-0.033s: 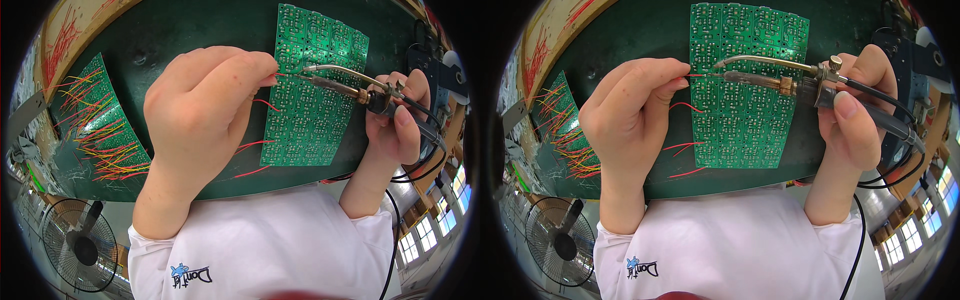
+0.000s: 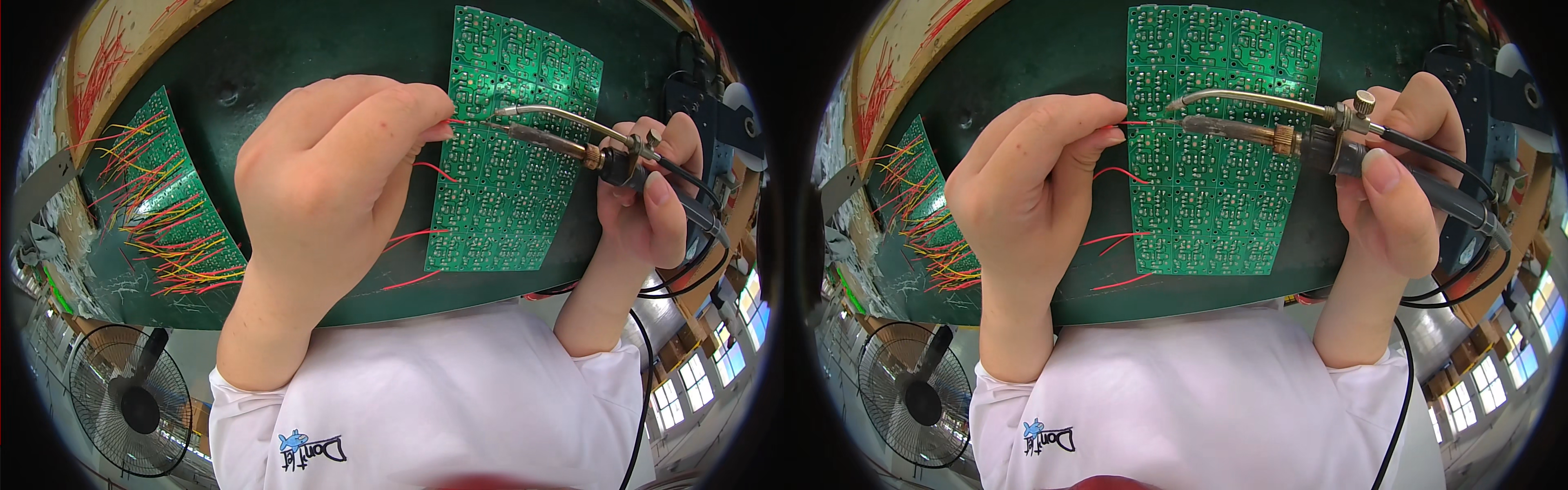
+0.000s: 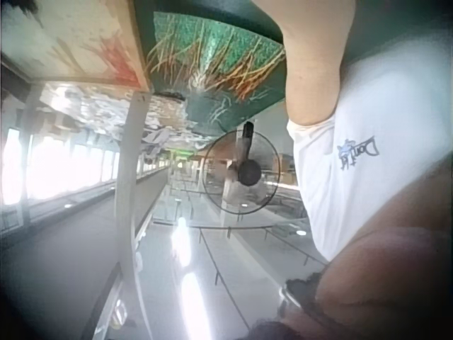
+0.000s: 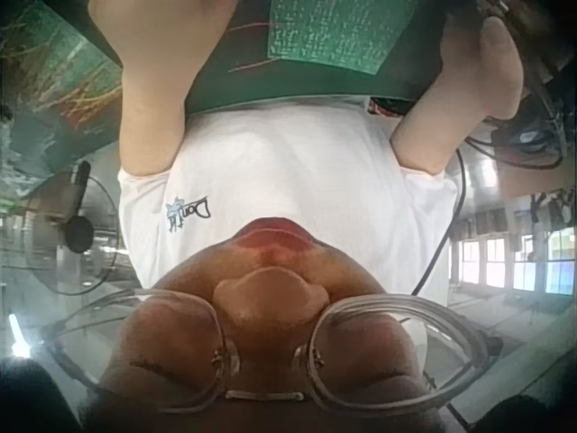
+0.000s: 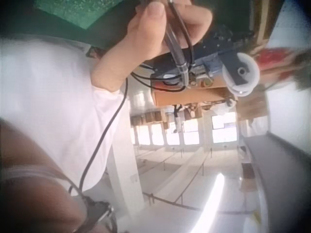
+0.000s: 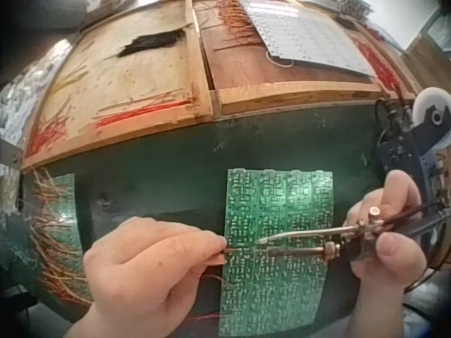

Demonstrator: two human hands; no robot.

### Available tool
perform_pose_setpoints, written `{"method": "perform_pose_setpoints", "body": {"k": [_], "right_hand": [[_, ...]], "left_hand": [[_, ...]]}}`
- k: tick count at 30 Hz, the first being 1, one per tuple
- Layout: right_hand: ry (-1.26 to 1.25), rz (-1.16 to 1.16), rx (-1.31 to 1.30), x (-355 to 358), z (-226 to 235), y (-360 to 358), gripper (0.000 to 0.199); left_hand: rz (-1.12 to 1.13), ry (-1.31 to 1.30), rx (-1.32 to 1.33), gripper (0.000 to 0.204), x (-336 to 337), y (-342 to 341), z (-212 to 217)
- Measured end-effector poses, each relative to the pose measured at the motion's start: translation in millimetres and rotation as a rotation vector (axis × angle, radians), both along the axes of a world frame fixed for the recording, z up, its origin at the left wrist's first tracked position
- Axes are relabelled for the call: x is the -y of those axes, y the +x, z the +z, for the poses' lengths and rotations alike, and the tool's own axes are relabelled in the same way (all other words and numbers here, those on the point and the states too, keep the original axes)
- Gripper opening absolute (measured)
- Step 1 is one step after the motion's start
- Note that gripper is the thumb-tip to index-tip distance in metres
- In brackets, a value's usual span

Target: The person solders colorful wires onto a green printed circuit board (PCB) using a soldering iron and pliers, drawing solder from a reel.

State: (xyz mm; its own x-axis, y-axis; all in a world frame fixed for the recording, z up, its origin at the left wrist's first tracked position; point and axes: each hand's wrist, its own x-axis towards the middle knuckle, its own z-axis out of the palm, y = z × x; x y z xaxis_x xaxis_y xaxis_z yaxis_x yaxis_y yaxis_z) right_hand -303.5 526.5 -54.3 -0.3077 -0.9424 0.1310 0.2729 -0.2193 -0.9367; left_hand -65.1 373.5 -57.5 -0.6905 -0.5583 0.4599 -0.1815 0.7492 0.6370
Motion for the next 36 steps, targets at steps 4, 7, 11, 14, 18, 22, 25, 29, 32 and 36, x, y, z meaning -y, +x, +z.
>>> {"method": "perform_pose_setpoints", "body": {"k": [4, 7, 11, 14, 18, 22, 25, 29, 32, 36], "right_hand": [[0.007, 0.013, 0.0, -0.9, 1.1, -2.4, 0.023], [0.011, 0.001, -0.001, 1.8, 1.5, 0.2, 0.022], [0.009, 0.009, -0.001, 2.3, 1.8, -2.7, 0.022], [-0.009, 0.011, 0.006, 3.0, 4.7, -2.0, 0.021], [0.06, -0.058, 0.068, 5.8, 7.5, 4.0, 0.02], [-0.012, -0.006, 0.031, 6.1, 11.5, -8.2, 0.019], [0.014, -0.026, 0.019, 18.4, 24.5, -9.3, 0.019], [0.065, -0.046, 0.034, 23.5, 17.7, -10.7, 0.019], [0.056, -0.048, 0.035, 24.1, 10.0, -13.3, 0.02], [0.043, -0.037, 0.037, 24.1, 14.8, -15.7, 0.021]], "left_hand": [[0.005, 0.003, -0.003, 0.015, 0.4, -0.6, 0.1], [0.004, 0.008, 0.001, 0.015, 1.1, 0.5, 0.5], [-0.007, 0.034, 0.0, 0.016, 5.1, 3.1, 4.2], [0.047, 0.111, 0.0, 0.016, 5.0, 4.8, 13.0], [0.162, 0.095, 0.072, 0.02, 10.7, 11.3, 26.4], [0.147, 0.132, 0.026, 0.029, 10.7, 3.8, 39.4], [0.152, 0.141, 0.041, 0.029, 7.7, -18.7, 47.3], [0.215, 0.205, 0.085, 0.019, 11.2, -21.9, 33.5], [0.111, 0.099, 0.111, 0.012, 15.8, -18.5, 16.4], [0.077, 0.086, 0.003, 0.009, 18.2, -20.9, 9.8]]}}
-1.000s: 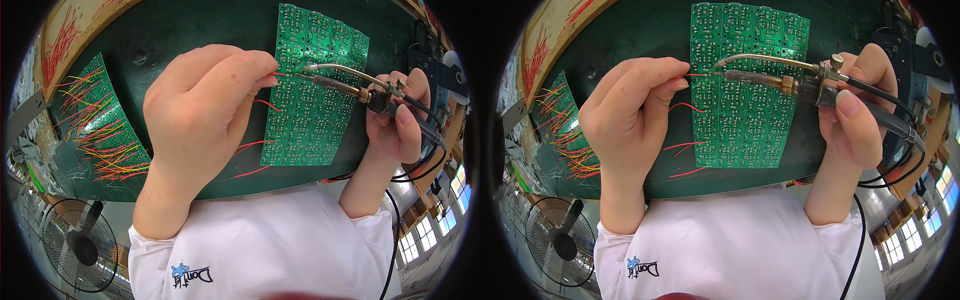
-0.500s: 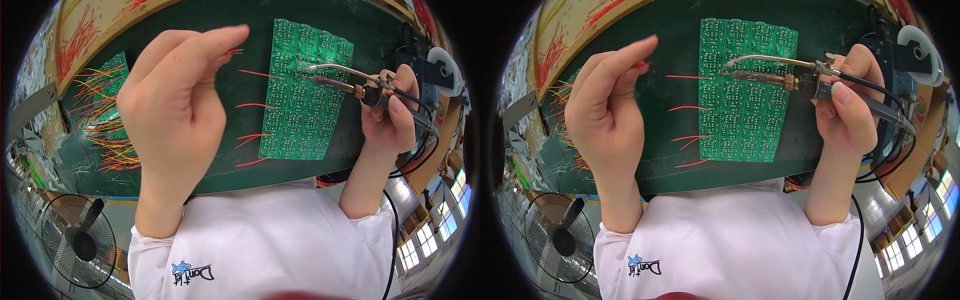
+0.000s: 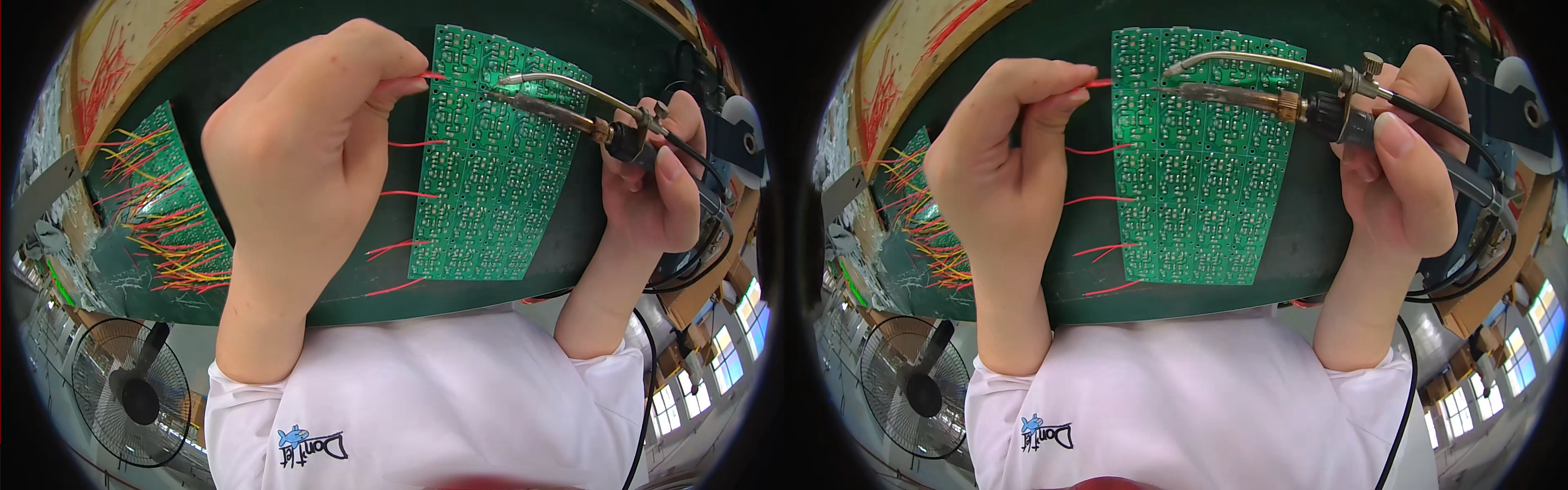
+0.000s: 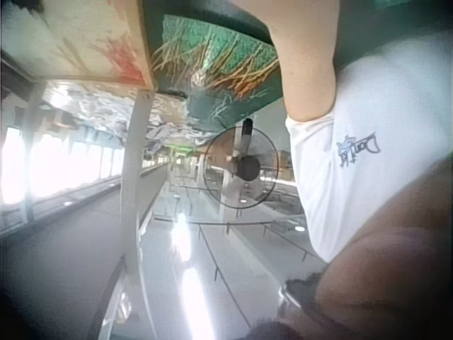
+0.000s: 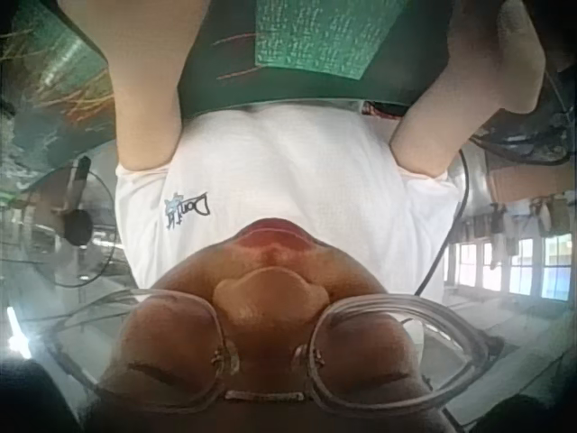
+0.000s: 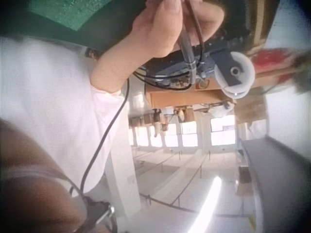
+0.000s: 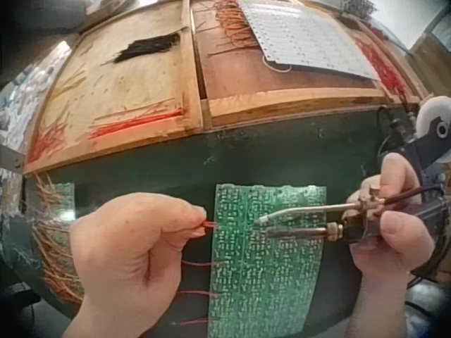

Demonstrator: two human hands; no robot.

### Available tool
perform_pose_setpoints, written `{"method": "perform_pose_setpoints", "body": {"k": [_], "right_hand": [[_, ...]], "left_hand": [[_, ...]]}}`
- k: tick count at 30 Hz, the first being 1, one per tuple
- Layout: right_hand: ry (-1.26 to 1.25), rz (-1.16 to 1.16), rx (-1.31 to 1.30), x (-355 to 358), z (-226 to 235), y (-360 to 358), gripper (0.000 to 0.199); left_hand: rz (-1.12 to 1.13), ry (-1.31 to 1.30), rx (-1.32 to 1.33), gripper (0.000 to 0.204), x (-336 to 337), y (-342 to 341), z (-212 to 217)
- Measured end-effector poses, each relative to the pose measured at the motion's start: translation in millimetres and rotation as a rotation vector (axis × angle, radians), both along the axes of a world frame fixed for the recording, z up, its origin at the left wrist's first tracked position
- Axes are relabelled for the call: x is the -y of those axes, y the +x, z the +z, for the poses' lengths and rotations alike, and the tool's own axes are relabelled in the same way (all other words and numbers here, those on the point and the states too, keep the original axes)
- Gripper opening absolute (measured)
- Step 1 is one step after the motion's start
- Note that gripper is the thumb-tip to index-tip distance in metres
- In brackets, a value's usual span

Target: The person solders colorful wires onto a green printed circuit board (PCB) using a soldering iron and pliers, drawing solder from a reel.

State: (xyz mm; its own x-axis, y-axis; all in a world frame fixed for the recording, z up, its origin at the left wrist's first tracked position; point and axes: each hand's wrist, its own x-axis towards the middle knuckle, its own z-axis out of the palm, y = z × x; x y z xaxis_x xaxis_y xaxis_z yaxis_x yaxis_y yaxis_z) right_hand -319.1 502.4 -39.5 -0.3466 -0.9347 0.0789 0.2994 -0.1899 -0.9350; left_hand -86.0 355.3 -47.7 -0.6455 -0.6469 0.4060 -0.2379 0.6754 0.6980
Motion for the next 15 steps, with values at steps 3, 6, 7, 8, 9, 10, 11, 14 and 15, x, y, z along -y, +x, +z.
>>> {"method": "perform_pose_setpoints", "body": {"k": [3, 6, 7, 8, 9, 10, 11, 14, 15], "right_hand": [[0.012, 0.016, -0.047, -2.5, -3.2, 0.3, 0.02], [0.007, 0.059, -0.062, -6.6, -6.5, -6.3, 0.018], [-0.005, 0.074, -0.069, -6.7, -7.6, -7.1, 0.018], [-0.004, 0.079, -0.063, -5.0, -7.6, -5.6, 0.018], [-0.014, 0.02, -0.093, -3.3, -7.5, -3.2, 0.02], [-0.025, -0.039, -0.124, -2.4, -7.4, -1.1, 0.023], [0.002, -0.017, -0.139, -4.7, -7.6, -2.8, 0.022], [-0.023, -0.001, -0.132, -2.7, -7.5, -3.1, 0.023], [-0.023, 0.0, -0.134, -2.2, -7.8, -3.2, 0.023]], "left_hand": [[0.008, 0.026, -0.008, 0.007, -2.5, -1.8, 5.3], [0.009, 0.006, -0.036, 0.007, -0.8, -1.8, -0.7], [0.012, 0.037, -0.001, 0.007, -0.3, -1.4, -1.1], [0.015, 0.068, 0.035, 0.007, -0.2, -1.3, -0.8], [0.018, 0.071, 0.039, 0.007, -2.0, -3.4, -0.3], [0.032, 0.109, 0.029, 0.007, -5.0, -7.7, 1.5], [0.046, 0.148, 0.018, 0.008, -6.8, -10.1, 2.4], [0.015, 0.089, -0.067, 0.008, -8.0, -14.5, 1.3], [-0.003, 0.059, -0.111, 0.008, -7.8, -15.4, 0.5]]}}
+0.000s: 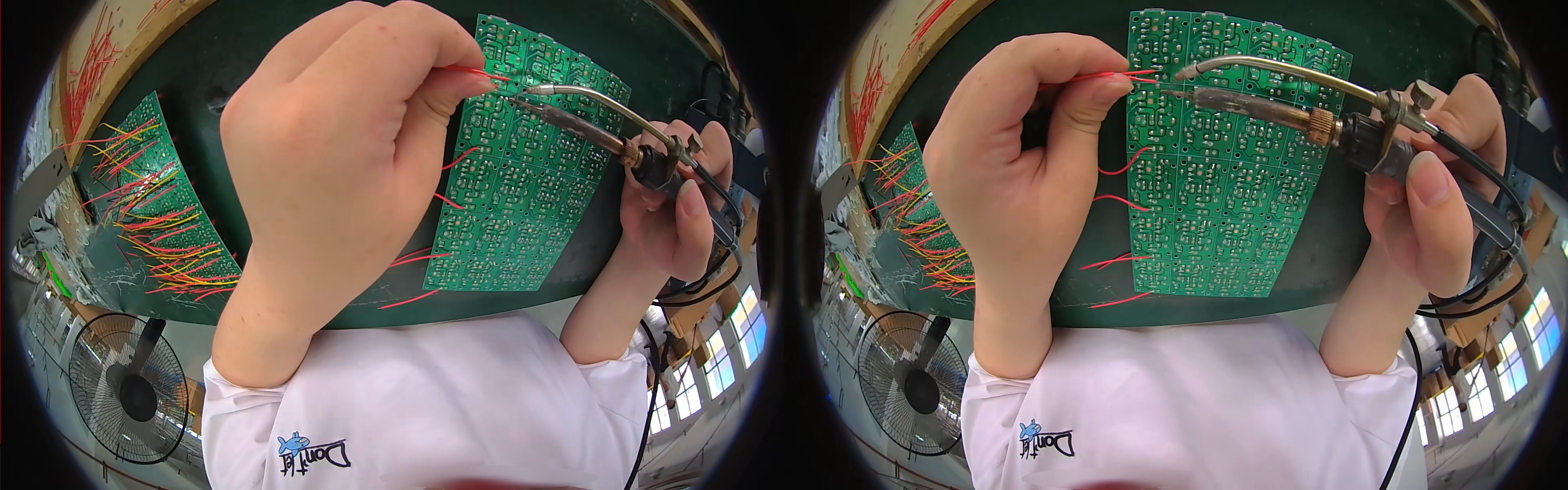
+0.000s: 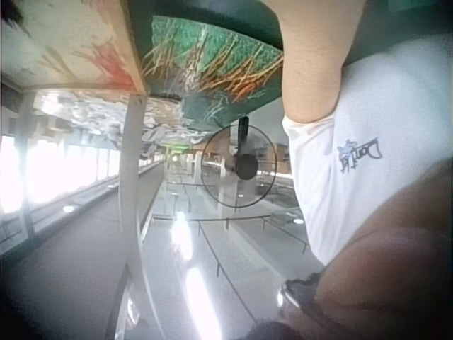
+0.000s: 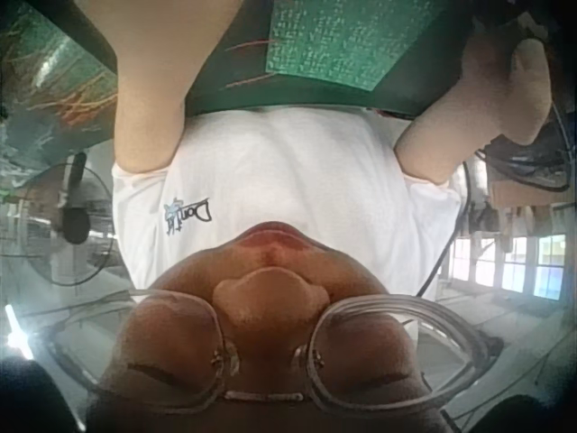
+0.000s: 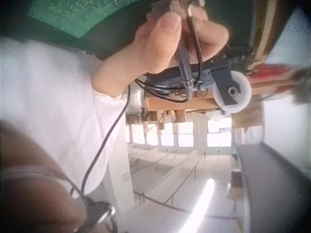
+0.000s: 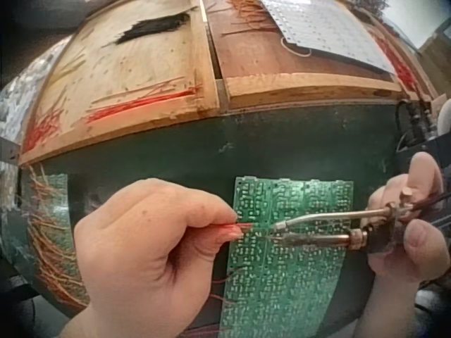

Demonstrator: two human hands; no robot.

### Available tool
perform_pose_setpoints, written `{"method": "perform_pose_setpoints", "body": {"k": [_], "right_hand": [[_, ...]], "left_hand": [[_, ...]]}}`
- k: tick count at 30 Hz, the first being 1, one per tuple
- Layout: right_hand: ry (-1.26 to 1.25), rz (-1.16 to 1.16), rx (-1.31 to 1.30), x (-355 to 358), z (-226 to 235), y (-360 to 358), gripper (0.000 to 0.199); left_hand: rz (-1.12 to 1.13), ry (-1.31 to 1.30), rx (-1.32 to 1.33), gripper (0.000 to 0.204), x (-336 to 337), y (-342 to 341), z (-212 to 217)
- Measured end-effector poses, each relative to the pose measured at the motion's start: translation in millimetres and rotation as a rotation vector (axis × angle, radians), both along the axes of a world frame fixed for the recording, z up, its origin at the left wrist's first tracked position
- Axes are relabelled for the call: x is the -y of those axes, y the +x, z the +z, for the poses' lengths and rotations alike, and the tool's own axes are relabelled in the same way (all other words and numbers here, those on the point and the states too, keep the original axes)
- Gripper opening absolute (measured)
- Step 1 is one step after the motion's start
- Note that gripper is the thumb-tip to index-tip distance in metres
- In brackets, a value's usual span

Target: The person solders colorful wires onto a green printed circuit board (PCB) using a soldering iron and pliers, drawing solder from a reel.

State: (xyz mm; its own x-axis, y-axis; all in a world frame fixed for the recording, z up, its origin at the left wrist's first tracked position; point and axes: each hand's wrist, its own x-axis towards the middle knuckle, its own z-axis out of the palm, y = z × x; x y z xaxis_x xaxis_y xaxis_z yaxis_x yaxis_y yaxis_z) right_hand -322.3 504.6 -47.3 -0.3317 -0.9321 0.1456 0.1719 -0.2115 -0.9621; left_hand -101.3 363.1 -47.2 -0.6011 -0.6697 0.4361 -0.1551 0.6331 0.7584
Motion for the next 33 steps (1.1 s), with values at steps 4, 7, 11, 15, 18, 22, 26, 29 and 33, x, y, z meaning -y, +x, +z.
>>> {"method": "perform_pose_setpoints", "body": {"k": [4, 7, 11, 15, 18, 22, 26, 29, 33], "right_hand": [[0.016, 0.024, -0.078, -0.9, -1.1, -1.2, 0.025], [0.04, 0.018, -0.085, -1.1, -0.5, 0.0, 0.026], [0.04, 0.029, -0.076, 2.6, 0.7, 2.0, 0.025], [0.057, 0.04, -0.074, 1.9, 1.1, 0.9, 0.024], [0.052, 0.018, -0.138, 3.6, 0.7, 2.5, 0.023], [0.048, 0.025, -0.093, 3.4, 1.0, 1.2, 0.021], [0.031, 0.044, -0.057, 3.9, -0.8, 0.6, 0.019], [0.031, 0.059, -0.076, 3.5, -0.2, -0.3, 0.018], [0.083, 0.077, 0.072, -7.0, 1.9, -6.7, 0.018]], "left_hand": [[0.014, -0.034, 0.03, 0.008, 0.0, 1.1, -1.1], [0.145, 0.025, 0.037, 0.008, -10.1, 0.0, -15.2], [0.281, 0.133, -0.012, 0.008, -18.3, -3.0, -10.0], [0.012, -0.093, -0.106, 0.008, -5.6, -2.2, -8.3], [0.261, 0.108, -0.066, 0.008, -12.9, -2.0, -11.4], [0.087, -0.018, 0.116, 0.008, -1.0, 2.9, -2.2], [0.086, -0.03, 0.124, 0.008, -0.2, 4.2, -2.8], [0.092, -0.083, 0.129, 0.008, 0.3, 3.4, -3.1], [0.094, -0.055, 0.121, 0.008, -1.0, 3.7, -3.8]]}}
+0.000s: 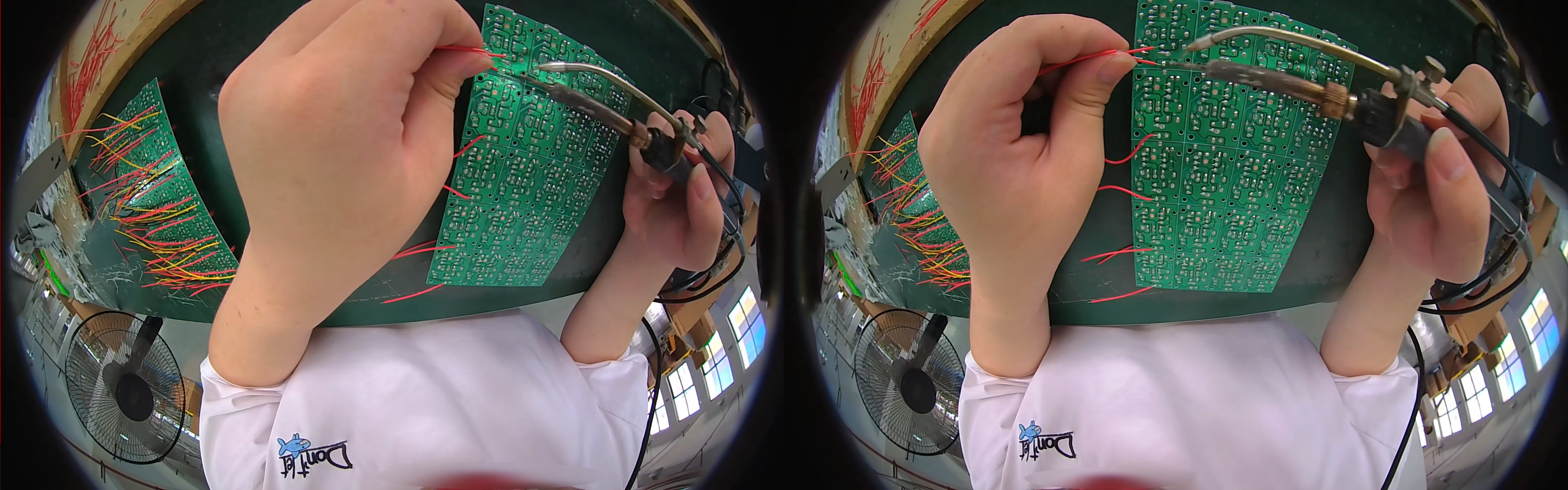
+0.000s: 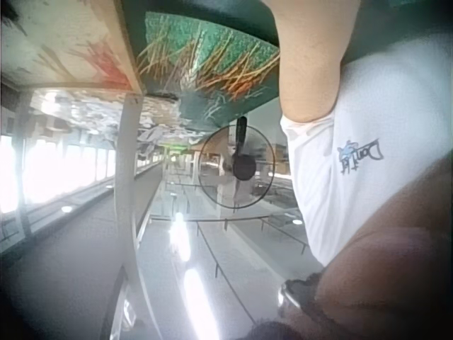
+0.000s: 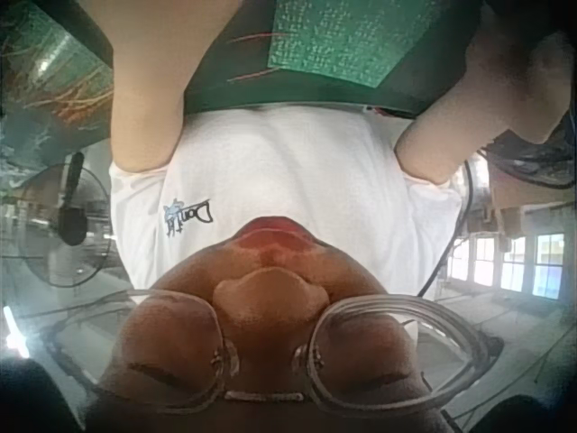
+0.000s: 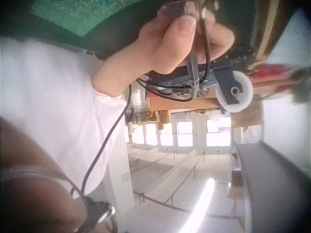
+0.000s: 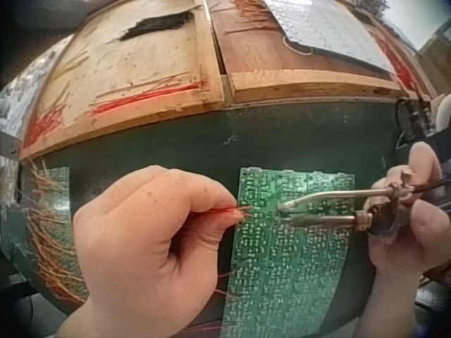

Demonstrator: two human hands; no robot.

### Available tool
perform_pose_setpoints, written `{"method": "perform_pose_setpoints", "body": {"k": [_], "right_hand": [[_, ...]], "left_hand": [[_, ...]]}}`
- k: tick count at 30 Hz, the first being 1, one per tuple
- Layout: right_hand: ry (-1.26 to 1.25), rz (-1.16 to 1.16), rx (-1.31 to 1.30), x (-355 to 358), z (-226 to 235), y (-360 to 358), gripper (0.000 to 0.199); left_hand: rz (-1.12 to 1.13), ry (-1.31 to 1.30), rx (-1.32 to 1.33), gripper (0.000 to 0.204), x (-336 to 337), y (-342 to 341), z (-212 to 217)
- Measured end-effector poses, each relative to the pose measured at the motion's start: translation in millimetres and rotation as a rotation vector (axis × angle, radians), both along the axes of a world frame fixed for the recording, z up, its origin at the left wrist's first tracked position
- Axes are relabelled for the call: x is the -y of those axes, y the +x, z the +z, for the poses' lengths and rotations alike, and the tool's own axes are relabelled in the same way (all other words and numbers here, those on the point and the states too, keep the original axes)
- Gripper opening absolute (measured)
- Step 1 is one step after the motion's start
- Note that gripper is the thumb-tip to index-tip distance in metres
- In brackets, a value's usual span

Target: The person solders colorful wires onto a green printed circuit board (PCB) using a soldering iron and pliers, drawing solder from a reel.

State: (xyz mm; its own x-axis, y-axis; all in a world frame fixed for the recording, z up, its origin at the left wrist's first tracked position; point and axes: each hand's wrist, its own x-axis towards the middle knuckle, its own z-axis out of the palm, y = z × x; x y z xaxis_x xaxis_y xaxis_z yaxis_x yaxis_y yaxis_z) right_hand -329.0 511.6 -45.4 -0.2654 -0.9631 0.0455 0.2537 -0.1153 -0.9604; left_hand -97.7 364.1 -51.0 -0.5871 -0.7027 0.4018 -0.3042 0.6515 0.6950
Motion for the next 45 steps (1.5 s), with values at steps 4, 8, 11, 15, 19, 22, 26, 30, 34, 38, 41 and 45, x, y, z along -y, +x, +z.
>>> {"method": "perform_pose_setpoints", "body": {"k": [4, 8, 11, 15, 19, 22, 26, 30, 34, 38, 41, 45], "right_hand": [[0.005, 0.032, 0.116, -1.5, 0.9, -6.3, 0.017], [0.009, 0.023, 0.128, -0.2, 0.2, -4.7, 0.016], [-0.091, -0.034, 0.038, 9.6, -2.4, 0.8, 0.013], [-0.096, 0.129, 0.138, 8.8, 0.8, -7.8, 0.011], [-0.066, -0.078, 0.149, 16.2, 6.1, 9.9, 0.01], [-0.132, -0.083, 0.185, 18.3, 2.6, 15.8, 0.015], [-0.107, -0.181, 0.201, 8.5, -3.2, 5.9, 0.017], [-0.116, -0.18, 0.186, 7.7, -11.6, 5.9, 0.019], [-0.134, -0.188, 0.201, 11.1, -10.7, 7.4, 0.02], [-0.095, -0.276, 0.226, 10.9, -8.3, 8.5, 0.016], [-0.16, -0.183, 0.243, 15.2, -11.6, 9.0, 0.014], [-0.143, -0.21, 0.203, 8.5, -10.3, 4.7, 0.014]], "left_hand": [[0.07, 0.116, -0.079, 0.008, -10.7, -5.3, 0.9], [0.107, 0.106, -0.145, 0.006, -8.6, -5.9, 2.0], [0.06, -0.089, -0.124, 0.006, 5.1, -5.7, 1.4], [0.035, -0.201, -0.094, 0.007, 23.1, 16.5, 13.3], [0.179, -0.408, -0.022, 0.014, 14.3, 29.6, 58.5], [0.206, -0.219, -0.12, 0.006, 17.9, 69.6, 66.8], [0.259, -0.197, 0.151, 0.011, 16.4, 97.8, 85.9], [0.378, -0.076, 0.164, 0.017, 41.1, 138.0, 71.2], [0.488, -0.093, 0.178, 0.017, 113.8, 171.0, 57.6], [0.445, -0.065, 0.245, 0.02, 154.9, 163.2, 67.7], [0.488, -0.324, 0.556, 0.027, 113.9, 156.3, 89.3], [0.056, -0.26, 0.494, 0.016, 20.6, 115.8, 89.5]]}}
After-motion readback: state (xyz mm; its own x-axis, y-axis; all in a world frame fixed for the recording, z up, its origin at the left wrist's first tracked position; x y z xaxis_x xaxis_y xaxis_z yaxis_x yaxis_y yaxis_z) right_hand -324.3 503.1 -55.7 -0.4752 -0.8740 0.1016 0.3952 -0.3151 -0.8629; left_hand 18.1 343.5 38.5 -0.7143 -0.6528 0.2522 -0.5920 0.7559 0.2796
